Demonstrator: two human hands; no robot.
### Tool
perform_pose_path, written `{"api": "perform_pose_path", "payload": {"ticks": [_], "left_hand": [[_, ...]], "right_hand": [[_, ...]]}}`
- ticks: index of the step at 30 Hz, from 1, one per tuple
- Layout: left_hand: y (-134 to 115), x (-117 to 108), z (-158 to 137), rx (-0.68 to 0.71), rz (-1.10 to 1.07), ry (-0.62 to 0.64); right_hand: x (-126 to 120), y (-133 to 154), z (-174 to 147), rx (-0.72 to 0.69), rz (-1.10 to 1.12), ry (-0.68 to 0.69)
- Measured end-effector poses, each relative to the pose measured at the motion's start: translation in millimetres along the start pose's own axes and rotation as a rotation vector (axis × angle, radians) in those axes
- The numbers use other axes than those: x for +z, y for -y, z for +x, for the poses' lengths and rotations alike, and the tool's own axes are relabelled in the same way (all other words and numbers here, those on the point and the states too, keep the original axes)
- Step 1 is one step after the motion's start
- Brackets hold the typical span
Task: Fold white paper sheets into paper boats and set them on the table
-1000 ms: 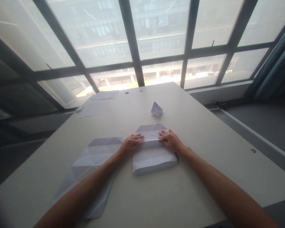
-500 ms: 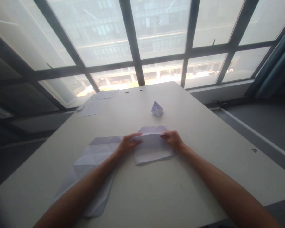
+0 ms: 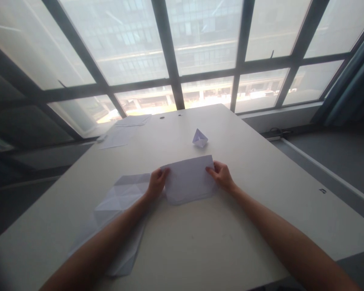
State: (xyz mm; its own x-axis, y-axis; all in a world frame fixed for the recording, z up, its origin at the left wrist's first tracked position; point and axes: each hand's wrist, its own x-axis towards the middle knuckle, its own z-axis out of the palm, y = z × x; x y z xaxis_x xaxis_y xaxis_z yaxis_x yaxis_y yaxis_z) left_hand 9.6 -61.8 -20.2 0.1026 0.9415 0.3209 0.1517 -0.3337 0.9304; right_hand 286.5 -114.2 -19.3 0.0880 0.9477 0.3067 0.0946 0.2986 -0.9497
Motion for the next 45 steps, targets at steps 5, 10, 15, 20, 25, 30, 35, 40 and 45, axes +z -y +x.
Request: {"api": "perform_pose_path", "payload": {"ticks": [5,10,15,20,25,30,35,40,45], "left_hand": [[-4.7,4.1,2.4,-0.184,-0.266,0.011],[-11.1,6.9,2.1,-0.186,-0.135,0.011],[-14.9,9.8,-0.7,0.114,0.314,0.005],[-27.7,19.1,-20.0,0.402,0.817,0.323],[-24.6,25.8,-35.8,0.357,1.030,0.607],[-21.2,26.3,-36.0,0.387,1.044,0.732],[-23.1,28.3,-35.0,0.414,1.005,0.739],[-23.9,28.7,-35.1,0.427,0.968,0.761],[-23.0,29.8,-36.2,0.405,0.971,0.709]], "right_hand": [[7.4,7.5,-3.9,0.136,0.123,0.050],[7.8,2.0,-1.8,0.175,0.018,-0.032],[3.9,-0.5,2.3,0.180,-0.133,-0.005],[8.0,2.5,-0.3,0.155,-0.273,0.099],[15.1,9.0,-12.3,0.072,-0.662,0.072],[33.9,28.5,-29.3,-0.215,-1.056,-0.011],[59.3,23.0,-38.7,-0.391,-0.967,0.395],[61.2,5.6,-36.1,-0.213,-1.013,0.516],[52.5,2.5,-30.6,-0.135,-1.083,0.452]]}}
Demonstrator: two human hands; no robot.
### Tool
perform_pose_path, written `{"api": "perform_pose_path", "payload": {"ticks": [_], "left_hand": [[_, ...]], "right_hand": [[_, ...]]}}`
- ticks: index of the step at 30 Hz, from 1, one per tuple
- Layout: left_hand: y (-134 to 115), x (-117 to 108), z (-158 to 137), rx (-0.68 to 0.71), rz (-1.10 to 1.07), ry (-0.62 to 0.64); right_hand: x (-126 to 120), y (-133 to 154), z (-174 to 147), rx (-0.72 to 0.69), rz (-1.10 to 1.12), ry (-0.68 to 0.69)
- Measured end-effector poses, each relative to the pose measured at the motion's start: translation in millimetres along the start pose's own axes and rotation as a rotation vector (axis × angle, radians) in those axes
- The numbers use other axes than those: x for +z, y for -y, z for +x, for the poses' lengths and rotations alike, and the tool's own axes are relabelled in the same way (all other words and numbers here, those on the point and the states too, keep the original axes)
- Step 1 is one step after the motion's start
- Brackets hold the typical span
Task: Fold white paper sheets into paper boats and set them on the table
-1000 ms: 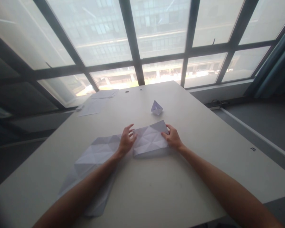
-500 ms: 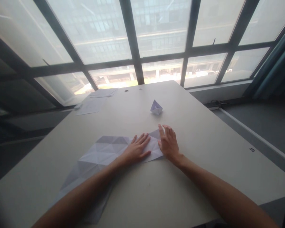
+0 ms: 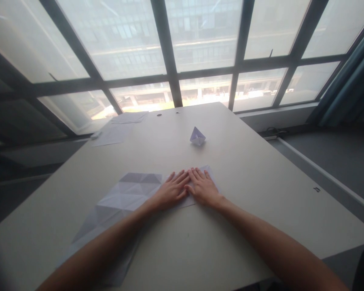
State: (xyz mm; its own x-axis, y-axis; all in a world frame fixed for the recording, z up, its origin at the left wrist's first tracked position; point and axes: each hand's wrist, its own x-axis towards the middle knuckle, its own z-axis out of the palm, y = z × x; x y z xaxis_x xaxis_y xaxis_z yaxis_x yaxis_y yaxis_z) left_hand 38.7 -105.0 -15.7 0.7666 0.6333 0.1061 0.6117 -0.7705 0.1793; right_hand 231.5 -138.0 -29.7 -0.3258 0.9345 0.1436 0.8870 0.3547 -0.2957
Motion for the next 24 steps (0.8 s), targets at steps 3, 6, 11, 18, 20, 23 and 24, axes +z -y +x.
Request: {"api": "perform_pose_path", "payload": {"ticks": [3,6,11,18,20,23,24], "left_hand": [[1.4,2.0,0.3,-0.028,0.006,-0.015],[3.9,2.9,0.4,-0.051,0.024,-0.005],[6.6,1.8,-0.4,-0.081,0.038,0.027],[6.8,1.2,-1.0,-0.071,0.044,0.048],[6.6,1.2,-1.0,-0.075,0.039,0.048],[6.4,0.8,-0.9,-0.078,0.031,0.049],[6.5,0.7,-0.9,-0.077,0.029,0.048]], "right_hand": [[-1.0,-6.5,1.8,0.041,-0.028,-0.001],[-2.3,-13.2,3.5,0.058,-0.047,-0.017],[-5.7,-23.4,5.0,0.103,-0.064,-0.033],[-2.5,-33.3,6.5,0.228,-0.084,-0.077],[-1.8,-34.6,6.7,0.246,-0.076,-0.084],[-2.3,-35.6,6.8,0.282,-0.068,-0.112],[-2.7,-35.8,6.8,0.302,-0.065,-0.124]]}}
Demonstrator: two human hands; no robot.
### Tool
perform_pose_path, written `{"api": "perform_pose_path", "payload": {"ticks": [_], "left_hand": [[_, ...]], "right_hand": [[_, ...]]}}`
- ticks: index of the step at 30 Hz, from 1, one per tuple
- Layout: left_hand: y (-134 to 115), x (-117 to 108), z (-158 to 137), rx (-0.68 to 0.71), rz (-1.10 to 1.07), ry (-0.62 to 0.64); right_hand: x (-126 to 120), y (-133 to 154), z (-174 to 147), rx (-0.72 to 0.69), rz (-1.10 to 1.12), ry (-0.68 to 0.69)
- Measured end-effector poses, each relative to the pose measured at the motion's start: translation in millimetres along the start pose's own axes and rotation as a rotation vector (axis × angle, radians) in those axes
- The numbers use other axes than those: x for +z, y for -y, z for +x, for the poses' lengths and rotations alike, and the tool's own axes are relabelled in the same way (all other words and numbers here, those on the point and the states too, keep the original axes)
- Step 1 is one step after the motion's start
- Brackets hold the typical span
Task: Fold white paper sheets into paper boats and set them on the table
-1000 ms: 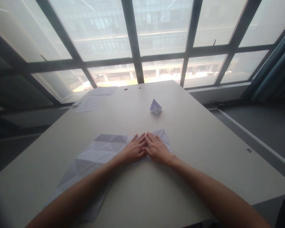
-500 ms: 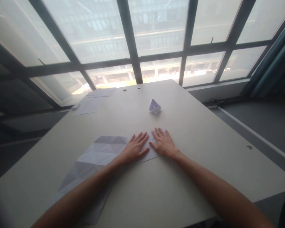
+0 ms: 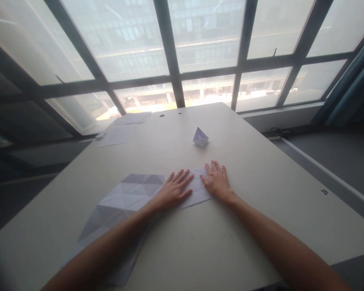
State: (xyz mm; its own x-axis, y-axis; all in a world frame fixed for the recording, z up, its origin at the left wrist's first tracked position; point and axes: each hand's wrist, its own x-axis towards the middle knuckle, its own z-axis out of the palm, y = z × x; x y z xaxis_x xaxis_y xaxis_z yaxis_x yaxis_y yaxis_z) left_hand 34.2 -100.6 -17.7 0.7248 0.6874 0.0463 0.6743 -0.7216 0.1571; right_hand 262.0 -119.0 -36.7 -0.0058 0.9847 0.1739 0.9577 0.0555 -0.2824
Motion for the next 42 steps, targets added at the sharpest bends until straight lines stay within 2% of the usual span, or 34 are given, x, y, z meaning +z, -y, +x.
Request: {"api": "perform_pose_path", "payload": {"ticks": [4,10,21,33,42], "left_hand": [[0.7,0.7,0.3,-0.003,-0.006,-0.011],[1.2,1.9,0.3,-0.012,-0.002,-0.025],[-1.2,2.8,2.2,-0.055,-0.026,-0.074],[-0.9,1.4,3.1,-0.045,-0.030,-0.077],[-1.5,-2.1,2.1,-0.027,-0.012,-0.017]], "right_hand": [[-1.4,-0.8,0.4,0.069,0.012,-0.037],[-3.1,-1.4,0.5,0.083,0.042,-0.058],[-1.0,-18.3,4.4,0.051,0.154,-0.077],[-4.3,-18.9,3.6,0.054,0.224,-0.102],[-12.5,-19.4,6.1,0.019,0.527,-0.269]]}}
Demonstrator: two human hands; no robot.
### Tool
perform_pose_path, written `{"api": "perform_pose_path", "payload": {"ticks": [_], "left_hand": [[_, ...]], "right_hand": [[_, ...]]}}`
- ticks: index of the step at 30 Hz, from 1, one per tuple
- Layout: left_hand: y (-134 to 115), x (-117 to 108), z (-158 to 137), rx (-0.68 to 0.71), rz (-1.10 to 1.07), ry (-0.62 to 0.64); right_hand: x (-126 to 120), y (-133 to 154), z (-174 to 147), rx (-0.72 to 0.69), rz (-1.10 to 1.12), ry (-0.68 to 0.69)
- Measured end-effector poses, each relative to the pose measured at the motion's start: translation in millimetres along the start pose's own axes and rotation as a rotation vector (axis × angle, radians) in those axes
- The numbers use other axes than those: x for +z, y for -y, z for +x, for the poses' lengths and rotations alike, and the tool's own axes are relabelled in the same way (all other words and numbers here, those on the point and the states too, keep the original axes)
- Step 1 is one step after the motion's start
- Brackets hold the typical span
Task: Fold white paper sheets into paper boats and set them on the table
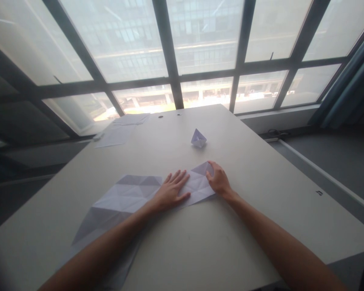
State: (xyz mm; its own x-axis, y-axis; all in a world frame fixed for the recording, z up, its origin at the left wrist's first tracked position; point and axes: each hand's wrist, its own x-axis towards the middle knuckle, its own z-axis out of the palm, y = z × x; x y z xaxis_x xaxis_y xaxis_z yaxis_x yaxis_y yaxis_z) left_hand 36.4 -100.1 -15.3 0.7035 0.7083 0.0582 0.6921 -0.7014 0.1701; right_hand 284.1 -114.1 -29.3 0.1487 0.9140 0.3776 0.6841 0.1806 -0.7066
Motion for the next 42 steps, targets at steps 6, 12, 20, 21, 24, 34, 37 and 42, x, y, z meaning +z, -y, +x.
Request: {"api": "perform_pose_path", "payload": {"ticks": [6,12,20,21,24,34,37,42], "left_hand": [[-1.3,-2.3,-0.4,-0.011,0.010,0.030],[-1.5,-2.5,-0.7,0.002,0.007,0.020],[4.5,8.2,0.2,-0.039,-0.095,-0.037],[6.2,9.3,0.5,-0.048,-0.143,-0.044],[11.4,10.2,1.3,-0.055,-0.352,-0.092],[21.1,7.1,1.0,-0.134,-0.964,-0.373],[18.5,2.5,2.6,-0.233,-0.917,-0.433],[8.3,-2.7,3.3,-0.179,-0.573,-0.460]], "right_hand": [[-6.6,-2.6,5.6,0.133,0.157,-0.034],[-21.0,3.3,10.4,0.357,0.523,0.031],[-13.4,21.3,-7.2,0.285,0.896,0.213],[-11.0,24.5,-10.2,0.231,0.864,0.225],[-5.4,34.0,-18.4,-0.009,0.668,0.293],[2.0,50.5,-29.7,-0.365,-0.162,0.669],[3.7,53.0,-31.8,-0.393,-0.257,0.690],[4.8,51.0,-33.2,-0.412,-0.332,0.693]]}}
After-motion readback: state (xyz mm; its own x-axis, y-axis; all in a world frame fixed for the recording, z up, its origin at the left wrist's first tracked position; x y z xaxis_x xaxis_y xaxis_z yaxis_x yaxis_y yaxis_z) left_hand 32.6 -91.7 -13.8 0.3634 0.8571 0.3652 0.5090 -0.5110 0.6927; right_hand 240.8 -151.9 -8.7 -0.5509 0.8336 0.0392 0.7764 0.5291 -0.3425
